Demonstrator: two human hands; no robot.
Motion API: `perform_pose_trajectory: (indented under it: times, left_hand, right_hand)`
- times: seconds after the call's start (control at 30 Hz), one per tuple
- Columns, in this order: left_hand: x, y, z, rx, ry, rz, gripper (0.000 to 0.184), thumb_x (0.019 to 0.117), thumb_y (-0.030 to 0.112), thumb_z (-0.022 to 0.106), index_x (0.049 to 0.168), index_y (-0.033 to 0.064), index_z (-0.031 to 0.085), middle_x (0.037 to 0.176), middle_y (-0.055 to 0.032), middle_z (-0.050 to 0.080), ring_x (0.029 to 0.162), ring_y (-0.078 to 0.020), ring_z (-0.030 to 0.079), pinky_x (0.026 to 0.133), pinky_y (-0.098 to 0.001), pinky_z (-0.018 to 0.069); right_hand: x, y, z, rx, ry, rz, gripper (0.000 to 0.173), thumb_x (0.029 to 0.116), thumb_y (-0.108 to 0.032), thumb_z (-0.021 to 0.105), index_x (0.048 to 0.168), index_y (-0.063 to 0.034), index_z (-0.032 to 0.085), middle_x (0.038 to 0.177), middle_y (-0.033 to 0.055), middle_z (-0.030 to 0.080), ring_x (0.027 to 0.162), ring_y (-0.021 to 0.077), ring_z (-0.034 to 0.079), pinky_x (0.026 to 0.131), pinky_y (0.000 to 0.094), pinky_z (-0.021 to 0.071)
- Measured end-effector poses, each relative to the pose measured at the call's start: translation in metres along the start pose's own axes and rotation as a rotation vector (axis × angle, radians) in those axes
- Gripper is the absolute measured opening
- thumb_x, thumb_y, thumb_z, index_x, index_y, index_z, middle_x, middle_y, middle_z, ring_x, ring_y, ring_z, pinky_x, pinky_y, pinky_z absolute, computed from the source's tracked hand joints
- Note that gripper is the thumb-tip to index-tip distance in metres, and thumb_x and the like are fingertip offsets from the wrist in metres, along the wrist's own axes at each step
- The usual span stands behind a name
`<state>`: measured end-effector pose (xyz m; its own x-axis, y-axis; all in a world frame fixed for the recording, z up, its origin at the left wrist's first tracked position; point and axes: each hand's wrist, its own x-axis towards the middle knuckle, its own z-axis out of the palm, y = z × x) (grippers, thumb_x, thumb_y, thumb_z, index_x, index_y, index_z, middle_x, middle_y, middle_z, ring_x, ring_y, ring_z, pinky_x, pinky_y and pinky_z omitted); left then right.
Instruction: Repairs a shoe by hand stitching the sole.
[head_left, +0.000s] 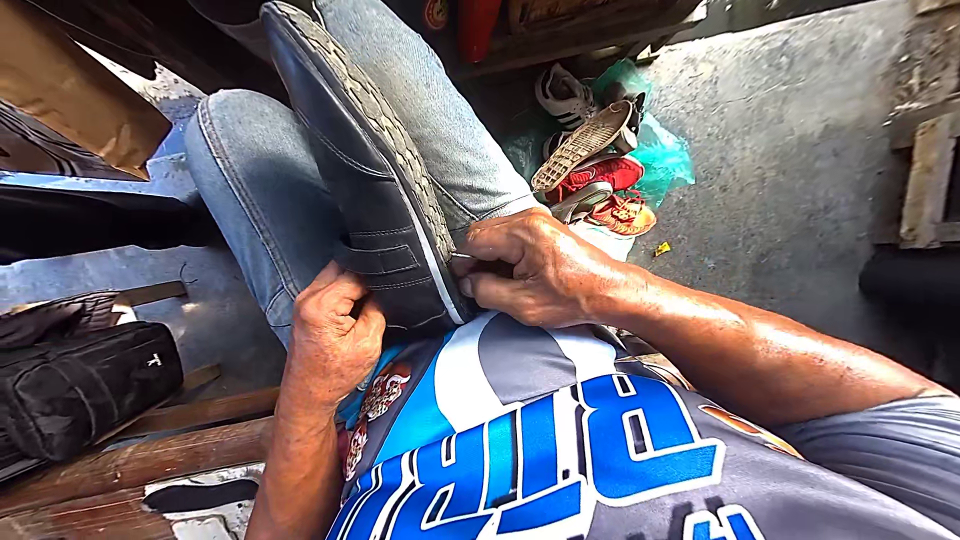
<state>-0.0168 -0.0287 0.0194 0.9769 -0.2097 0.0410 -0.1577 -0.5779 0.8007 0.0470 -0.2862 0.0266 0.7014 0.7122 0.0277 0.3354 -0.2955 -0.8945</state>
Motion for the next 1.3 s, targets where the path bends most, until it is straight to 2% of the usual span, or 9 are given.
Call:
perform_pose_trajectory:
  times: [0.2, 0.3, 0.4, 0.6, 0.77, 0.97, 1.1, 1.2, 1.3]
  left_hand:
    - [-0.001, -0.001, 0.001, 0.064, -0.003, -0.049, 0.016, 0.0897, 0.004, 0.057, 0.088, 0.0029, 0.073, 0.098, -0.0058, 0.069, 0.097, -0.0043, 0.064, 0.087, -0.0206, 0.0525]
    - [-0.003, 0.001, -0.001, 0.061, -0.002, -0.046, 0.017, 0.0912, 0.004, 0.057, 0.089, 0.0030, 0.074, 0.102, -0.0061, 0.069, 0.100, -0.0045, 0.064, 0.089, -0.0208, 0.0527]
    - [-0.007, 0.006, -0.007, 0.114, 0.008, -0.064, 0.017, 0.0950, 0.011, 0.060, 0.087, 0.0058, 0.074, 0.102, -0.0051, 0.069, 0.098, -0.0037, 0.063, 0.085, -0.0210, 0.0528]
    - [-0.018, 0.006, -0.020, 0.258, 0.037, -0.108, 0.023, 0.0972, 0.020, 0.062, 0.078, 0.0092, 0.068, 0.080, 0.0014, 0.051, 0.072, -0.0047, 0.049, 0.063, -0.0199, 0.0403]
    - [-0.018, 0.006, -0.019, 0.326, 0.051, -0.099, 0.030, 0.0985, 0.024, 0.062, 0.073, 0.0079, 0.063, 0.077, -0.0015, 0.050, 0.071, -0.0095, 0.049, 0.062, -0.0249, 0.0410]
    - [-0.055, -0.052, -0.078, 0.422, 0.212, -0.303, 0.049, 0.1056, 0.034, 0.055, 0.074, -0.0030, 0.064, 0.072, -0.0110, 0.057, 0.072, -0.0178, 0.057, 0.070, -0.0369, 0.0483]
    - [-0.060, -0.066, -0.077, -0.087, 0.423, -0.301, 0.032, 0.1036, 0.030, 0.057, 0.074, 0.0185, 0.063, 0.085, 0.0093, 0.058, 0.079, -0.0030, 0.058, 0.072, -0.0211, 0.0508]
    - [-0.050, -0.048, -0.068, -0.864, 0.389, -0.117, 0.024, 0.1006, 0.031, 0.059, 0.087, 0.0189, 0.076, 0.121, 0.0002, 0.069, 0.115, -0.0192, 0.065, 0.103, -0.0403, 0.0526]
    - [-0.038, -0.032, -0.053, -1.301, 0.395, -0.051, 0.029, 0.1032, 0.032, 0.055, 0.106, 0.0112, 0.075, 0.106, -0.0053, 0.074, 0.106, -0.0245, 0.070, 0.106, -0.0505, 0.0508]
  right_hand:
    - [-0.005, 0.000, -0.025, 0.371, -0.142, 0.042, 0.013, 0.0885, -0.007, 0.056, 0.082, -0.0065, 0.068, 0.096, 0.0000, 0.058, 0.086, 0.0022, 0.055, 0.069, 0.0158, 0.0450]
    - [-0.024, 0.006, -0.053, 0.741, -0.139, 0.069, 0.017, 0.0949, -0.023, 0.052, 0.088, -0.0154, 0.065, 0.100, -0.0034, 0.066, 0.064, 0.0000, 0.055, 0.048, 0.0176, 0.0428]
    - [-0.047, 0.016, -0.096, 0.885, -0.026, 0.075, 0.018, 0.0974, -0.035, 0.056, 0.087, -0.0237, 0.065, 0.103, -0.0030, 0.069, 0.069, 0.0057, 0.063, 0.047, 0.0191, 0.0478]
    - [-0.057, 0.032, -0.117, 0.047, 0.487, 0.408, 0.013, 0.0968, -0.028, 0.061, 0.096, -0.0154, 0.064, 0.090, -0.0055, 0.065, 0.063, 0.0021, 0.058, 0.052, 0.0206, 0.0490]
    - [0.001, -0.015, -0.015, -0.088, 0.219, 0.242, 0.062, 0.0769, -0.056, 0.083, 0.109, -0.0065, 0.066, 0.102, 0.0077, 0.061, 0.072, 0.0131, 0.059, 0.058, 0.0329, 0.0527]
    - [0.032, -0.020, 0.023, -0.385, -0.004, 0.237, 0.054, 0.0829, -0.069, 0.069, 0.089, -0.0155, 0.063, 0.070, -0.0017, 0.056, 0.061, 0.0163, 0.057, 0.052, 0.0377, 0.0426]
    - [0.037, -0.016, 0.017, -0.370, -0.095, 0.212, 0.053, 0.0881, -0.070, 0.062, 0.079, -0.0177, 0.062, 0.064, -0.0032, 0.052, 0.058, 0.0153, 0.054, 0.052, 0.0389, 0.0394]
    - [0.041, -0.016, 0.011, -0.308, -0.114, 0.222, 0.048, 0.0872, -0.067, 0.066, 0.076, -0.0211, 0.061, 0.059, -0.0074, 0.049, 0.054, 0.0106, 0.051, 0.051, 0.0355, 0.0381]
    - [0.046, -0.017, 0.006, -0.223, -0.144, 0.227, 0.044, 0.0875, -0.062, 0.069, 0.078, -0.0207, 0.059, 0.061, -0.0086, 0.047, 0.057, 0.0085, 0.048, 0.054, 0.0343, 0.0369]
